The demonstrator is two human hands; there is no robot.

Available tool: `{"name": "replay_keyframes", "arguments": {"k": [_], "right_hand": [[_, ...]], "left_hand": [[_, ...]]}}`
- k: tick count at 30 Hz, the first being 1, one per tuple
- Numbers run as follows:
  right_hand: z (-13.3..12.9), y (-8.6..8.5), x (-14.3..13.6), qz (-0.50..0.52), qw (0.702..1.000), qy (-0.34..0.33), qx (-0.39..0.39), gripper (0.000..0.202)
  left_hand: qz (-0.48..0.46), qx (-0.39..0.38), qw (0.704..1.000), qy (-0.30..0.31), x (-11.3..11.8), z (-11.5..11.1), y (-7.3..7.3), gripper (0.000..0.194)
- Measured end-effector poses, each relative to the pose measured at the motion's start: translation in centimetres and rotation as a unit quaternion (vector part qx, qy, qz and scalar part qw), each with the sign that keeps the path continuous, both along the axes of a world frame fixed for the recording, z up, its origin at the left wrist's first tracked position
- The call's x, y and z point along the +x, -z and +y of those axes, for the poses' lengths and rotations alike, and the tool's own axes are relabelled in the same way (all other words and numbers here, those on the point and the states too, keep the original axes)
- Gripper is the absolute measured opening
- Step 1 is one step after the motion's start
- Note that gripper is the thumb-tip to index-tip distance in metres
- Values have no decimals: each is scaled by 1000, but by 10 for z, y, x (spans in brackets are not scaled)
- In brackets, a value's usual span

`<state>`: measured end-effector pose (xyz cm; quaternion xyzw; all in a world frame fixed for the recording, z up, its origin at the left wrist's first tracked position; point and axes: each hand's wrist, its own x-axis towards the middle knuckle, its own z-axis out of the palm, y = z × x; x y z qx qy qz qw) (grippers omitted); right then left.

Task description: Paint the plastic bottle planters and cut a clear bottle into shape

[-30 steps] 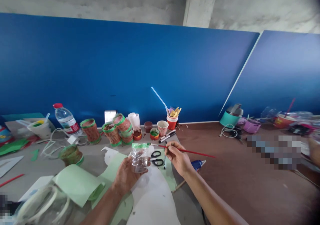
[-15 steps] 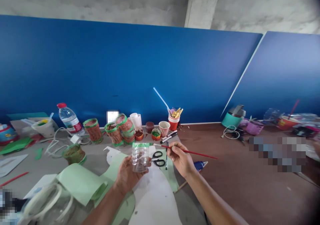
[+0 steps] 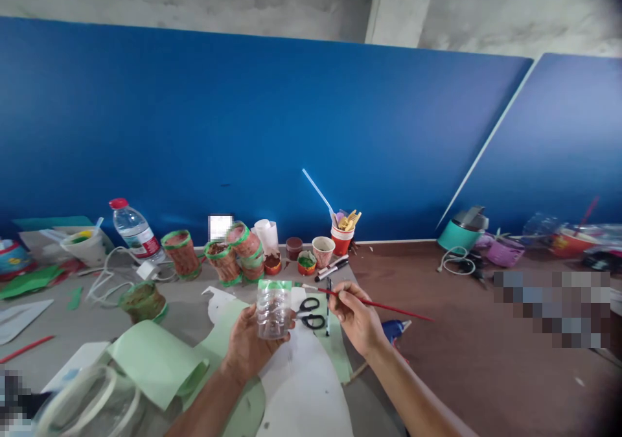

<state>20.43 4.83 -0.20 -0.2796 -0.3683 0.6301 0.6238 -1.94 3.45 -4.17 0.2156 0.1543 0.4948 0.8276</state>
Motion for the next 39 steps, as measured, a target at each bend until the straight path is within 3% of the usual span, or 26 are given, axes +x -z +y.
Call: {"name": "replay_keyframes", "arguments": {"k": [5,12,31,39], "right_hand": [[-4,2,-7,-18,999,-39,-17,17],[5,4,-2,-14,999,34,-28,15],[4,4,-2,12,999,19,-29,18],[6,5,-3,10,999,14,-31,17]], "left_hand": [[6,-6,1000,-2,2,0,2,40],[-5,-5,1000,1,1,-1,-3,41],[8,-21,1000,-18,3,0,-5,38],[19,-22,999,-16,1,3,1,37]]}}
